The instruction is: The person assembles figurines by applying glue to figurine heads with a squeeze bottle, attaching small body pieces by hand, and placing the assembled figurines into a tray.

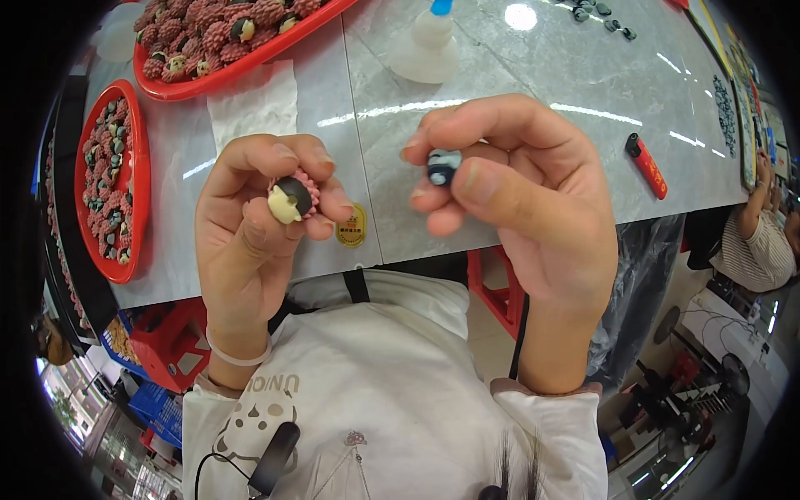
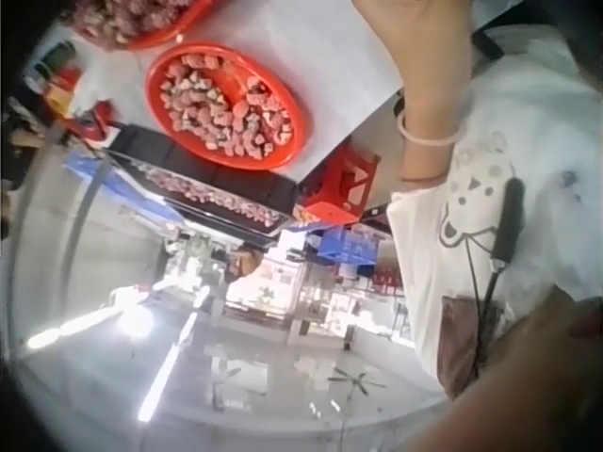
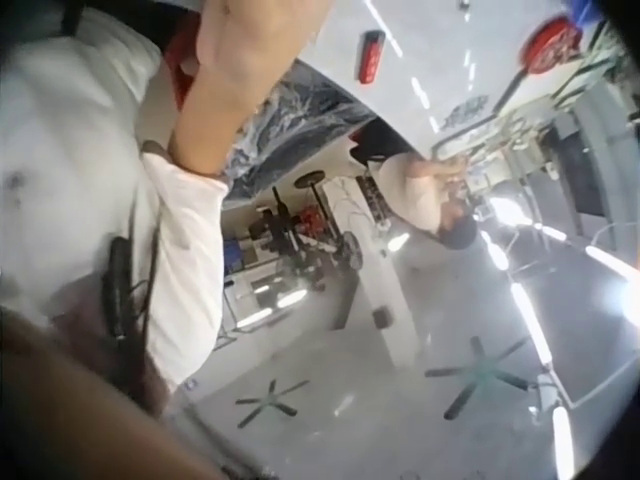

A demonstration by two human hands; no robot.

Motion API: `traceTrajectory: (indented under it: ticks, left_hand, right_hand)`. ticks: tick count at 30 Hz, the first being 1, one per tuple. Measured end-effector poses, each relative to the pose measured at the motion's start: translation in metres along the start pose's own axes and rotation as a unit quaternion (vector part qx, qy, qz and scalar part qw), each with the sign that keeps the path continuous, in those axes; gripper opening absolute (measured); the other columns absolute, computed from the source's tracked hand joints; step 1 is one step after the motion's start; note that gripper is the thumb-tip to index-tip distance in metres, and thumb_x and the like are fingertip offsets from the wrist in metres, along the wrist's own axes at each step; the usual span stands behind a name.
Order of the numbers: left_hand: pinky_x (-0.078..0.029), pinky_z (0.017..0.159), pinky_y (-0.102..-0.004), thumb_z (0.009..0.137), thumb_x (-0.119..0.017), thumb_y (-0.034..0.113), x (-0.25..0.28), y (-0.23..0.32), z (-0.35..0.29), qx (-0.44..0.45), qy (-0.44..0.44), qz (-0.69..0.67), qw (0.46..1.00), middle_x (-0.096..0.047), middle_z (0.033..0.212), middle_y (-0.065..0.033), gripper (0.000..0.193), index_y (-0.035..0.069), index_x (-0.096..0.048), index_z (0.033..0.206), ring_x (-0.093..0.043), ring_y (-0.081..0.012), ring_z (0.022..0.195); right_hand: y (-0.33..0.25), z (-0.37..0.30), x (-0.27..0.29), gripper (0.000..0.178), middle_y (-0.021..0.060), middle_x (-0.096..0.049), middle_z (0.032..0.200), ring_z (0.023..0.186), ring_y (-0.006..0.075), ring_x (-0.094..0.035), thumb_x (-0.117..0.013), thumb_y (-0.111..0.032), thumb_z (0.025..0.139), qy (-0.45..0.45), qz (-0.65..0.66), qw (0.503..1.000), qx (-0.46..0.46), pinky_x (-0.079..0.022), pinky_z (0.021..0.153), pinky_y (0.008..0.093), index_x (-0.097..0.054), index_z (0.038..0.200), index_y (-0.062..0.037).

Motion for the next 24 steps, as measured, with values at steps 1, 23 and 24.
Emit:
traceTrajectory:
  ticks: [1,23,24]
  left_hand:
    - [-0.046,0.063,-0.0189,0.078,-0.058,0.03,0.0,-0.001,0.0,0.007,-0.001,0.001,1.0,-0.049,0.095,-0.0135,0.04,0.0,-0.044,0.099,-0.055,-0.0168,0.077]
    - [-0.04,0.066,-0.018,0.068,-0.067,0.035,0.005,-0.002,-0.001,0.038,0.049,0.011,0.998,-0.051,0.084,-0.0057,0.045,0.002,-0.048,0.091,-0.049,-0.0079,0.074]
    - [-0.04,0.066,-0.0178,0.068,-0.068,0.035,0.006,-0.002,-0.001,0.037,0.051,0.007,0.998,-0.051,0.084,-0.0053,0.045,0.002,-0.048,0.09,-0.049,-0.0078,0.074]
  right_hand:
    - [-0.002,0.001,-0.005,0.024,0.0129,-0.046,0.092,0.066,0.0104,-0.049,-0.06,-0.013,0.077,0.017,-0.037,0.998,0.046,-0.041,0.053,0.0142,-0.048,0.093,-0.0015]
    - [-0.002,0.002,-0.04,0.024,0.0167,-0.055,0.085,0.071,0.0176,-0.056,-0.069,-0.014,0.066,0.039,-0.297,0.9,0.317,-0.045,0.059,0.0225,-0.053,0.079,-0.0029]
    - [-0.003,0.002,-0.041,0.024,0.0167,-0.055,0.085,0.071,0.0176,-0.056,-0.069,-0.014,0.066,0.039,-0.297,0.9,0.316,-0.045,0.059,0.0225,-0.053,0.079,-0.0029]
Point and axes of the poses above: each hand's wrist, its own z-axis towards the middle knuckle, its own x-axis out of the back of the hand, y = z × x, the point moved 5 cm from there along z, towards the middle knuckle
